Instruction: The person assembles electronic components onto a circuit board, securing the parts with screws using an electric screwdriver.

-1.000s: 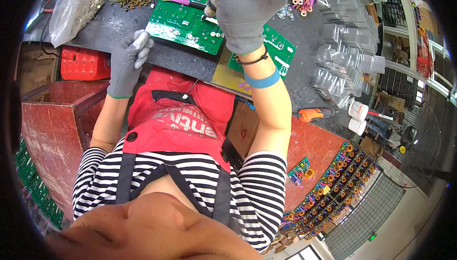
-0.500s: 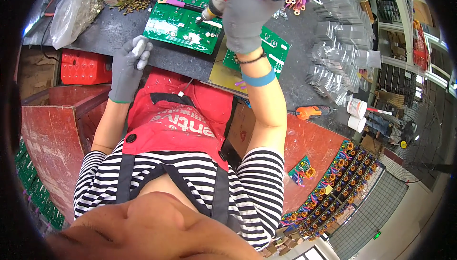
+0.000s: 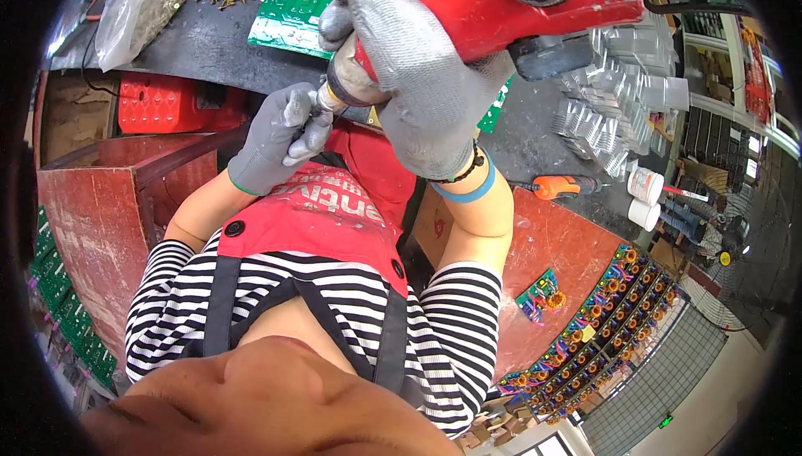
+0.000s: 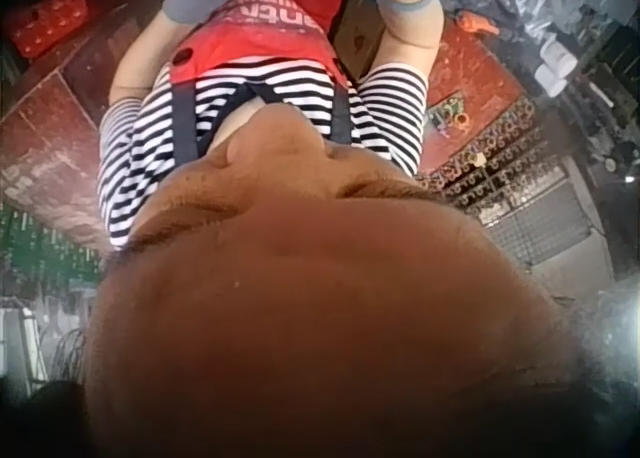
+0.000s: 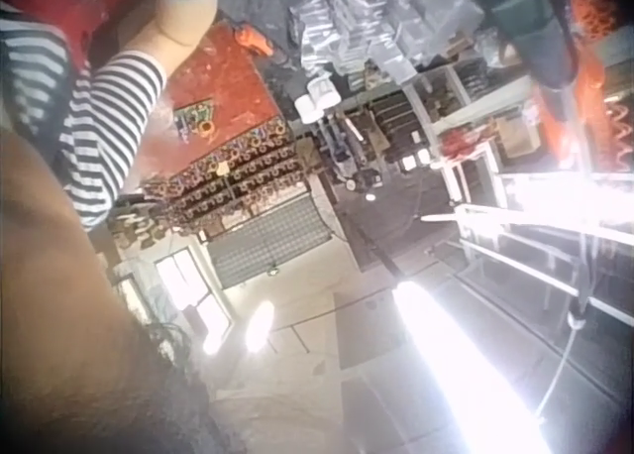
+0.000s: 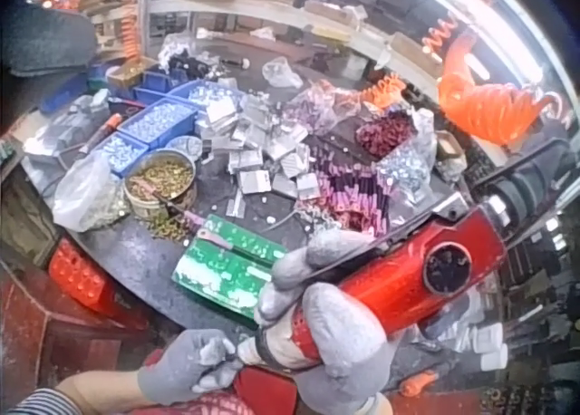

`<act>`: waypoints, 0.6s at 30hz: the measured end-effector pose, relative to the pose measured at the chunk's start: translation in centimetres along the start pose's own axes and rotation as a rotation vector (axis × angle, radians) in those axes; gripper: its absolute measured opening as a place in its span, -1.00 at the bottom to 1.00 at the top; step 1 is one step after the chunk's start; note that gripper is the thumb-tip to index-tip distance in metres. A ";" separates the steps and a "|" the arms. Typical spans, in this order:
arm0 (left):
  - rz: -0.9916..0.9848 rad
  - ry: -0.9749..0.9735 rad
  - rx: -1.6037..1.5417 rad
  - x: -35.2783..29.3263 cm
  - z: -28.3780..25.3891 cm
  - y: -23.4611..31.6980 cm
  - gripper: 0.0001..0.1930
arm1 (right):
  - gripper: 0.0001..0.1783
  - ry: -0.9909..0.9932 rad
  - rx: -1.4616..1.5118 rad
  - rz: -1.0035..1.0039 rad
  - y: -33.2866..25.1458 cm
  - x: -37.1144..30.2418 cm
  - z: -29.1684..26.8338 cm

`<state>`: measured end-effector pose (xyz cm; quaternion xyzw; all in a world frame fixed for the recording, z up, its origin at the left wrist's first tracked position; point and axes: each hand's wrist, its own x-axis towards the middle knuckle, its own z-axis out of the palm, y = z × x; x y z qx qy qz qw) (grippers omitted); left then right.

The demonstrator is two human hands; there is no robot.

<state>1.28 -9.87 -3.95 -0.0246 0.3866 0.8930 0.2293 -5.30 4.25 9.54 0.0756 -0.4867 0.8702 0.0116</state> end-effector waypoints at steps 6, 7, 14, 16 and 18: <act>-0.053 0.009 -0.106 -0.1 1.5 0.1 -0.47 | -0.59 -0.085 -0.110 -0.086 0.0 -0.8 -1.1; -0.051 0.008 -0.103 -0.1 1.8 0.1 -0.47 | -0.58 -0.101 -0.130 -0.102 -0.1 -0.8 -1.2; -0.054 0.136 -0.175 0.2 3.0 -0.3 -0.45 | -0.57 -0.151 -0.199 -0.100 -0.3 -0.3 -1.6; -0.032 0.156 -0.116 0.4 3.2 -0.2 -0.44 | -0.58 -0.135 -0.263 -0.141 0.3 0.7 -2.1; -0.022 0.182 -0.058 0.6 3.4 -0.1 -0.43 | -0.61 -0.256 -0.029 -0.179 1.4 2.2 -2.7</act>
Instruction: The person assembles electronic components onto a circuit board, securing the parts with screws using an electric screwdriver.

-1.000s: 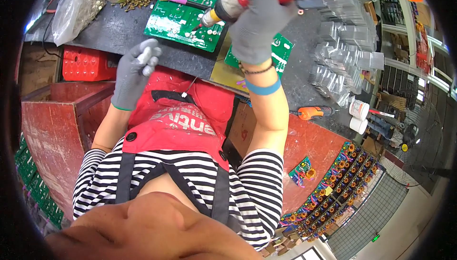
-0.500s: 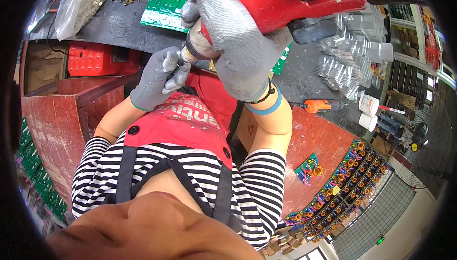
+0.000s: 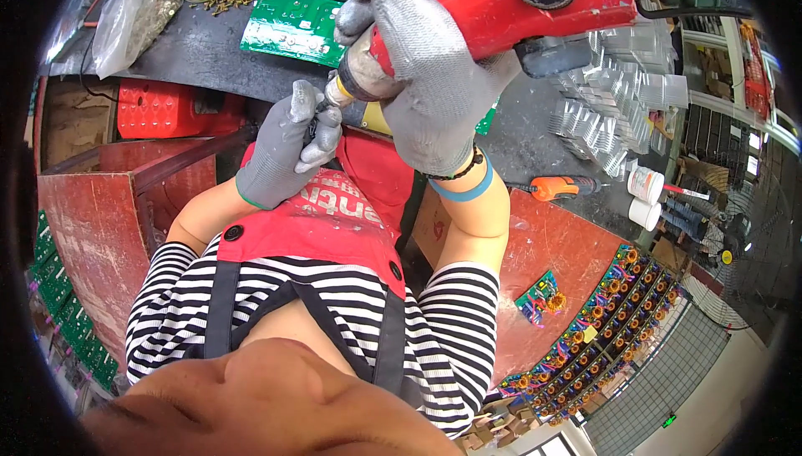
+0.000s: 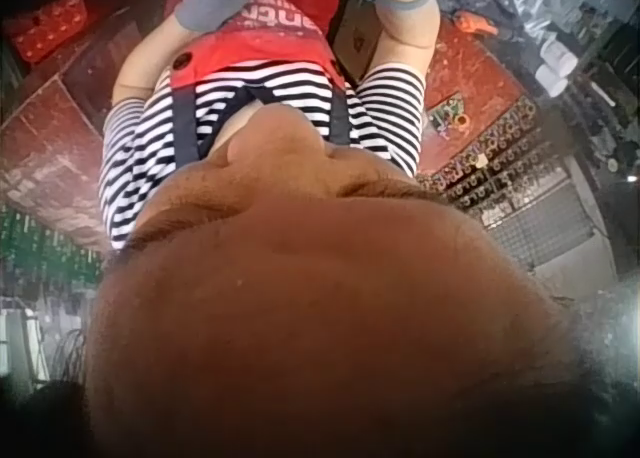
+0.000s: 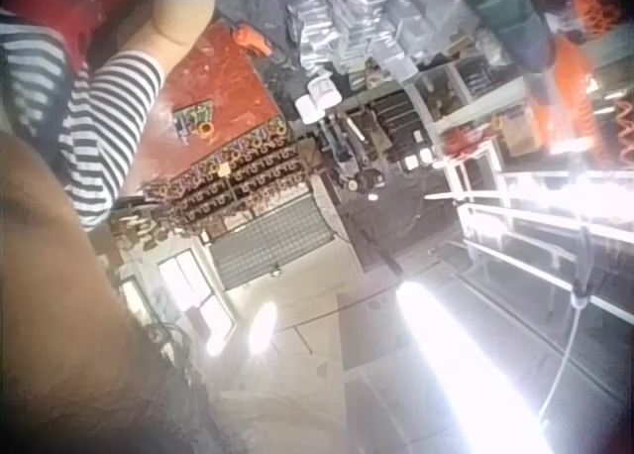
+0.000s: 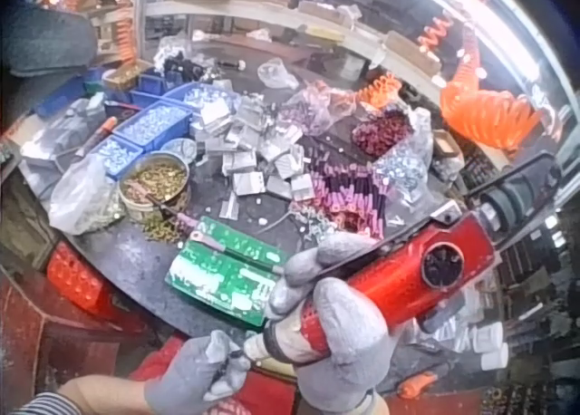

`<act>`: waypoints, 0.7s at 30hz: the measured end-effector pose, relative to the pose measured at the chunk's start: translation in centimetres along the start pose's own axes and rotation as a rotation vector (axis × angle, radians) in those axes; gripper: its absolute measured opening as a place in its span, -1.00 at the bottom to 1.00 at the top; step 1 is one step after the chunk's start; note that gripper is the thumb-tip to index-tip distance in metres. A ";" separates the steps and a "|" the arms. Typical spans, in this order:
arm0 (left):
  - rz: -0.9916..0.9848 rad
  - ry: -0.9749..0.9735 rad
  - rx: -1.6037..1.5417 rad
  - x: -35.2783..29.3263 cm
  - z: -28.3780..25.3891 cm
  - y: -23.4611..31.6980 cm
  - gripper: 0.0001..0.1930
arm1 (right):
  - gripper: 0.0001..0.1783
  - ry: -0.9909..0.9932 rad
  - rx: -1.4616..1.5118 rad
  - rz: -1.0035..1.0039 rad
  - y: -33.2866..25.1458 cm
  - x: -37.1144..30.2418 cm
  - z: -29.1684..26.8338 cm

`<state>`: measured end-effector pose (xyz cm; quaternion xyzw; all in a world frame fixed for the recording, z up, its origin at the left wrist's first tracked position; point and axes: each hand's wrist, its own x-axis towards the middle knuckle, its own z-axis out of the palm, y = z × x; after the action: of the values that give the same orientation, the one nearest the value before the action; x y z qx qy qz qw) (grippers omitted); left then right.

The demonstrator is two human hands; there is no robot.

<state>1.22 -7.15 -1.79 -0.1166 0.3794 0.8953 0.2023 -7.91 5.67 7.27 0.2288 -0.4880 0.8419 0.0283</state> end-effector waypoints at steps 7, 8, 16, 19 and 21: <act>0.104 -0.017 0.188 0.4 -1.2 0.9 -0.64 | -0.72 -0.363 0.827 -0.239 4.6 3.0 -1.9; 0.103 -0.019 0.186 0.2 -1.8 0.8 -0.64 | -0.72 -0.363 0.825 -0.239 3.7 2.8 -1.4; 0.088 0.169 0.117 -1.3 -7.1 1.9 -0.72 | -0.78 0.499 -0.288 0.024 1.6 4.3 1.1; 0.054 0.355 0.258 -1.2 -7.7 3.5 -0.79 | -0.79 0.491 -0.318 -0.035 2.8 4.6 0.5; 0.080 0.336 0.246 -0.9 -9.0 3.8 -0.81 | -0.81 0.479 -0.288 0.181 2.1 4.7 1.7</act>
<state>0.79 -16.32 -5.19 -0.2235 0.5183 0.8176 0.1133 -12.04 2.33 8.23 -0.0272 -0.6004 0.7930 0.0994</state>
